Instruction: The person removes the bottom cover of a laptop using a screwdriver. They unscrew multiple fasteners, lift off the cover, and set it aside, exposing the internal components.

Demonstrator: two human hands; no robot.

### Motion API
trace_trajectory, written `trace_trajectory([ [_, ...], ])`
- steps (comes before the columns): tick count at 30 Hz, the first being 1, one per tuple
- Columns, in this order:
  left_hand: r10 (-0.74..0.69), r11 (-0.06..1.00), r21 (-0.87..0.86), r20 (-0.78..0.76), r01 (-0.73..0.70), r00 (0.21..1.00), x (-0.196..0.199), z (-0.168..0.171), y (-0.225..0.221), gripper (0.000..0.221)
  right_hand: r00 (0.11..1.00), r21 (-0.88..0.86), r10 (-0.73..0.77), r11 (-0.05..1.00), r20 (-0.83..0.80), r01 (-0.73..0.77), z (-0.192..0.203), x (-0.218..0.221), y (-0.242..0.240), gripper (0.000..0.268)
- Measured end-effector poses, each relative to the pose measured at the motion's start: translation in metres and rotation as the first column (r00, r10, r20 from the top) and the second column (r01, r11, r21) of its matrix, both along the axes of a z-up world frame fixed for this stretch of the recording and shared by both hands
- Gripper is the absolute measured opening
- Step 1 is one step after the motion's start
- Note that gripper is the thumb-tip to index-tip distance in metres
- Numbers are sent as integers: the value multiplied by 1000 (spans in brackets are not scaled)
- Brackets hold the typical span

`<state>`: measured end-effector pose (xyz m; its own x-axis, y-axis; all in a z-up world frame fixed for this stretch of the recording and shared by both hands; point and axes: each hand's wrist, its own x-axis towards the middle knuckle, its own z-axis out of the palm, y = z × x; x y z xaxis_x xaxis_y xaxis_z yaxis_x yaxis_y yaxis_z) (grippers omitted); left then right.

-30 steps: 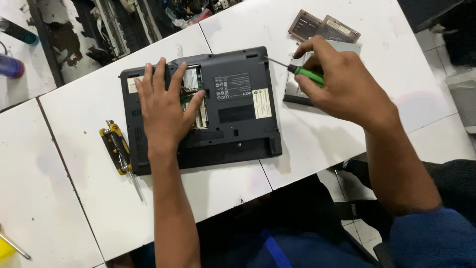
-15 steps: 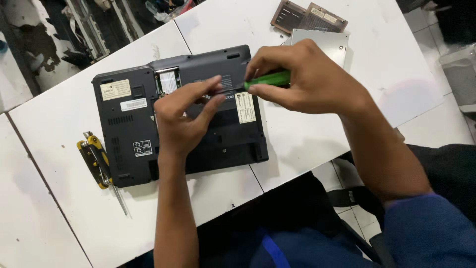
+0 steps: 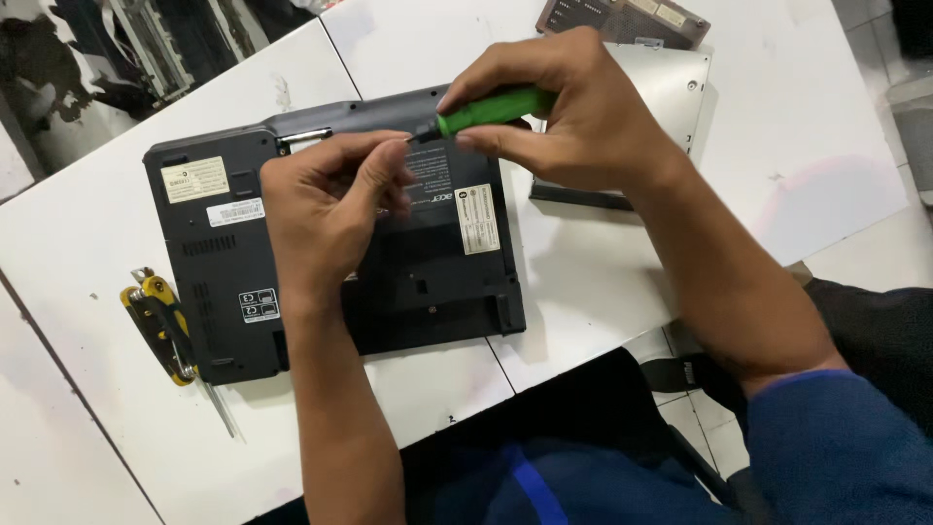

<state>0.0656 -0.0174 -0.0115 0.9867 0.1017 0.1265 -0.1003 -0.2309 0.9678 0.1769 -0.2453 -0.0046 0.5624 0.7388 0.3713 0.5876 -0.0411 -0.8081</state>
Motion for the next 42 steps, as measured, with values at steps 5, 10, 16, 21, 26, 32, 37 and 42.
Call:
trace_trajectory([
  [5, -31, 975, 219, 265, -29, 964, -5, -6, -1, 10, 999, -11, -6, 1000, -34, 6, -6, -4, -2, 21],
  [10, -54, 925, 365, 398, -104, 916, -11, -3, -4, 9, 988, -47, -17, 999, -157, 9, -2, -8, -2, 16],
  [16, 46, 969, 217, 327, -122, 944, -17, -4, 9, 10, 985, -14, -17, 1000, -169, 15, -13, -8, -1, 22],
  [21, 112, 994, -44, 220, -104, 969, -17, -10, 9, 10, 990, -22, -87, 996, -113, 85, -17, -8, -2, 24],
  [26, 97, 983, -175, 227, -57, 969, -18, -13, -2, 15, 962, 45, -12, 999, -272, 25, -13, -12, -1, 20],
  [32, 127, 975, -211, 268, -70, 955, -20, -14, -13, 15, 878, 147, 154, 984, -453, -96, -15, -11, -3, 12],
  [37, 123, 974, -219, 296, -58, 947, -20, -6, -15, 14, 853, 131, 155, 986, -498, -102, -13, -12, -2, 22],
  [42, 173, 941, -325, 220, -95, 960, -16, -13, -23, 23, 940, 26, 55, 998, -337, -49, -6, -17, 0, 23],
])
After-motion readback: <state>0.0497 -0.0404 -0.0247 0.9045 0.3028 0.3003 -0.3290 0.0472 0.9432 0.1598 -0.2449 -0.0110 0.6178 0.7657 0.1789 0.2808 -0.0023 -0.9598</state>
